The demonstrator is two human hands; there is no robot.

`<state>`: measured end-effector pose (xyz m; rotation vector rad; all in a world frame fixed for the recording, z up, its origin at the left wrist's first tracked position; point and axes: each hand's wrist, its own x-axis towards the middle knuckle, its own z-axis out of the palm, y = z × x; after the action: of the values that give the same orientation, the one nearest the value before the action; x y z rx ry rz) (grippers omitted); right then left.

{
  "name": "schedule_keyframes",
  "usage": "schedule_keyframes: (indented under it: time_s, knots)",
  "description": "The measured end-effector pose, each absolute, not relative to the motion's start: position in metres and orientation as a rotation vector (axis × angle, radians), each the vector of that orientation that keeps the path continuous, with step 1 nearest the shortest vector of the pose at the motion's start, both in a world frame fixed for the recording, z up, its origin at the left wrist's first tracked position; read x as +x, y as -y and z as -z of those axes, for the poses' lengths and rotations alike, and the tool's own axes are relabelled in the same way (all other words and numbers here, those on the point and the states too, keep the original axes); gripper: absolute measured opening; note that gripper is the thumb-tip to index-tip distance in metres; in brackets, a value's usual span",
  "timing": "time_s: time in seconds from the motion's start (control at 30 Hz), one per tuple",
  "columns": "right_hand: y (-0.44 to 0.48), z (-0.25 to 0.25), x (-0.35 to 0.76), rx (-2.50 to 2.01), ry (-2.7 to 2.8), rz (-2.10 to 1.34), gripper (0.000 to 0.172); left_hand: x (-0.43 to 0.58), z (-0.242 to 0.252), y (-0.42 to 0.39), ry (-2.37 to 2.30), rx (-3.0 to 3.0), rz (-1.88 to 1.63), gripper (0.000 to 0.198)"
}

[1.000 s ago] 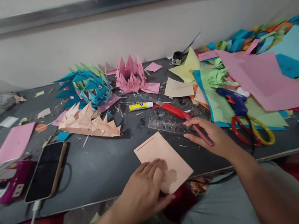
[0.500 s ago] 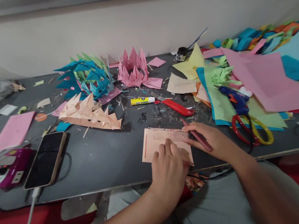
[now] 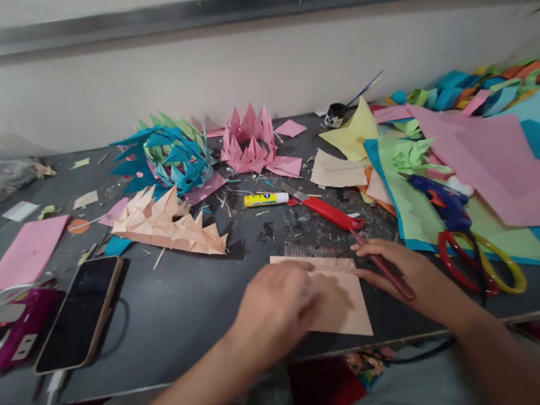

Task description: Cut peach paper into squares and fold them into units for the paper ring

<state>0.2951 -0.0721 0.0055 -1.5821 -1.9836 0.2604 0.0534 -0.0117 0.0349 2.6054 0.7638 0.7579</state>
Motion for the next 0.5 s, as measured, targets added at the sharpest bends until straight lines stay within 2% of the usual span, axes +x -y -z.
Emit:
schedule_keyframes:
  time_s: [0.1,0.23,0.33,0.4,0.5]
  knots:
    - [0.071,-0.007,0.298,-1.596,1.964,-0.232,0.022,0.041,-0.039,-0.022,-1.040,2.525,-0.772,0.016]
    - [0.071,-0.008,0.301,-1.603,1.947,-0.218,0.022,0.043,-0.035,-0.044,-1.030,2.542,-0.502,0.023]
    - [0.072,-0.009,0.302,-1.594,1.929,-0.243,0.020,0.048,-0.029,-0.047,-1.039,2.508,-0.389,0.018]
    - [0.072,-0.010,0.303,-1.603,1.923,-0.241,0.019,0.049,-0.026,-0.049,-1.063,2.448,-0.402,0.013]
    - [0.072,-0.009,0.308,-1.641,1.906,-0.196,0.020,0.046,-0.026,-0.051,-1.067,2.285,-0.565,0.019]
